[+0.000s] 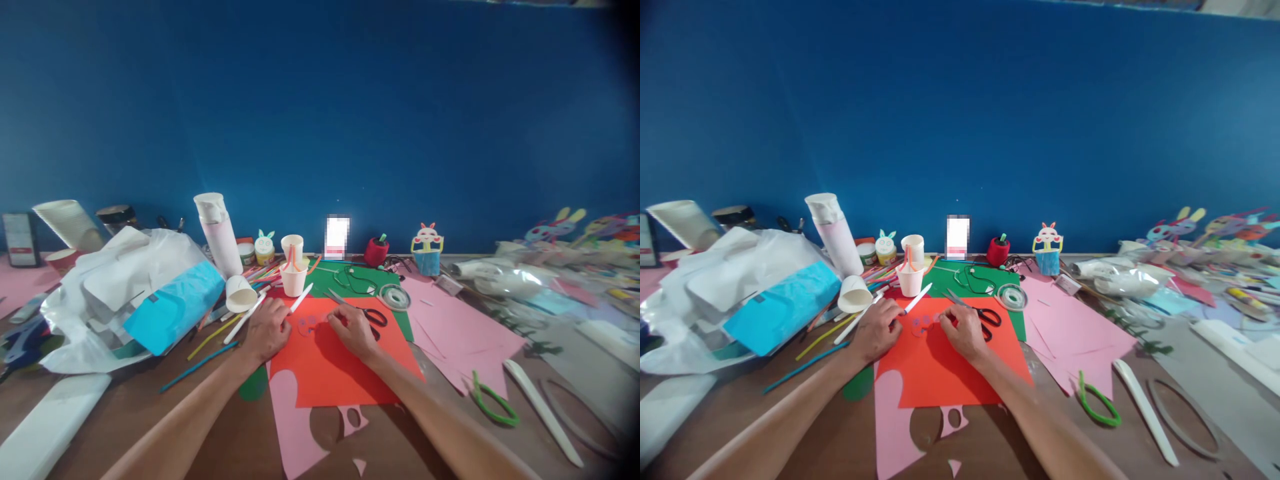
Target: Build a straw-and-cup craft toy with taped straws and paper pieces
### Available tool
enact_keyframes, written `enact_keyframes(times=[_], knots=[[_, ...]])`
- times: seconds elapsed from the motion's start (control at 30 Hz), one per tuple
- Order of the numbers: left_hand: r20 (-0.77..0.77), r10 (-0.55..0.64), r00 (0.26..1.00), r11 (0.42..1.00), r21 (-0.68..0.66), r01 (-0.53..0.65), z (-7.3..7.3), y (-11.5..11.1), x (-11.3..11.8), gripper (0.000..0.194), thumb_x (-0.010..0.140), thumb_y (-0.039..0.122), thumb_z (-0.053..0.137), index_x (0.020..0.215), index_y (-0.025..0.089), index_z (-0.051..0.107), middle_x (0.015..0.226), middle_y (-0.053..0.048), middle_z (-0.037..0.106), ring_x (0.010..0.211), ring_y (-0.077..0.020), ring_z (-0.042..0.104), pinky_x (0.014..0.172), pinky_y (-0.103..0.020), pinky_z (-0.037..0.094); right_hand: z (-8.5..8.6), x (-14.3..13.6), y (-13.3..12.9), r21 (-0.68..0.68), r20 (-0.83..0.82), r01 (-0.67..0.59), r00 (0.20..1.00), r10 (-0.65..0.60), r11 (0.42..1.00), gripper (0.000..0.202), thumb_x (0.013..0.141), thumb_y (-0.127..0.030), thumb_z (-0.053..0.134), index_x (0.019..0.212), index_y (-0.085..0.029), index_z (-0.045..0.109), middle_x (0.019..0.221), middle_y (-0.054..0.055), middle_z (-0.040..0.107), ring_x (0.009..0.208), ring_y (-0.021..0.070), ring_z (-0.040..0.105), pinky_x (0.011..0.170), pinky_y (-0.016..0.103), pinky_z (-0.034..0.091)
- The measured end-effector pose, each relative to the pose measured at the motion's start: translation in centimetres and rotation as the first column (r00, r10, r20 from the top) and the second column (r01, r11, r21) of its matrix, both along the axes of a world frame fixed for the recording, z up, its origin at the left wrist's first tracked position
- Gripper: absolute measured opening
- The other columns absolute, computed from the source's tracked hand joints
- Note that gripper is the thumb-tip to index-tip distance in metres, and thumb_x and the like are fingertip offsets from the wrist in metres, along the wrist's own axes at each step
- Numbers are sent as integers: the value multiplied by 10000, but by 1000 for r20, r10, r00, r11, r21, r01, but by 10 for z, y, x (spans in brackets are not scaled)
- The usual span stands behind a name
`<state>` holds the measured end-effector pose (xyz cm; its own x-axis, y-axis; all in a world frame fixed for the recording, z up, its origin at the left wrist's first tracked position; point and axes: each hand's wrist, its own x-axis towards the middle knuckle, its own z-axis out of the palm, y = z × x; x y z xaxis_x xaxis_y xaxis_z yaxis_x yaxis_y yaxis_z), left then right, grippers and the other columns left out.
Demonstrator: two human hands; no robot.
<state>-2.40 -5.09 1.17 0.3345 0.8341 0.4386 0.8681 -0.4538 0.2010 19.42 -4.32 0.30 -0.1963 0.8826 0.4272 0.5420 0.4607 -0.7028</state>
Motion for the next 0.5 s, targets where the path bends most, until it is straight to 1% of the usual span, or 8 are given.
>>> enact_keyframes(times=[0.1,0.17,0.27,0.37,0.5], knots=[[56,-107,993,993,47,105,3,-9,7,215,765,109,402,853,172,588,835,-75,572,831,-207,489,766,-341,392,0,0,0,0,-15,-7,1000,7,1000,192,768,-195,468,660,-172,624,667,25,645,631,147,557,615,248,387],[83,-199,977,980,43,196,4,-16,14,224,790,109,392,881,175,586,857,-77,580,851,-204,493,779,-334,396,-1,0,1,4,-16,-20,1000,20,1000,185,764,-187,476,659,-172,627,661,24,640,630,146,554,623,249,389],[111,-277,954,961,15,277,4,-26,24,219,829,133,388,919,175,583,875,-80,586,860,-197,501,785,-327,403,-3,-1,1,17,5,-41,999,41,999,184,767,-205,484,661,-169,630,645,23,628,626,144,549,632,245,386],[145,-294,945,955,23,294,3,-28,28,201,852,185,409,970,182,572,911,-80,597,888,-200,508,808,-334,404,-3,-4,-1,24,31,-69,997,69,997,185,773,-224,484,667,-170,626,641,20,621,626,140,545,636,240,378],[222,-256,941,966,39,254,0,-25,26,214,854,243,443,1030,175,543,953,-89,604,929,-208,512,817,-332,410,-1,-8,-8,14,62,-103,993,101,995,175,779,-210,481,664,-174,608,664,14,618,643,133,538,658,242,365]])
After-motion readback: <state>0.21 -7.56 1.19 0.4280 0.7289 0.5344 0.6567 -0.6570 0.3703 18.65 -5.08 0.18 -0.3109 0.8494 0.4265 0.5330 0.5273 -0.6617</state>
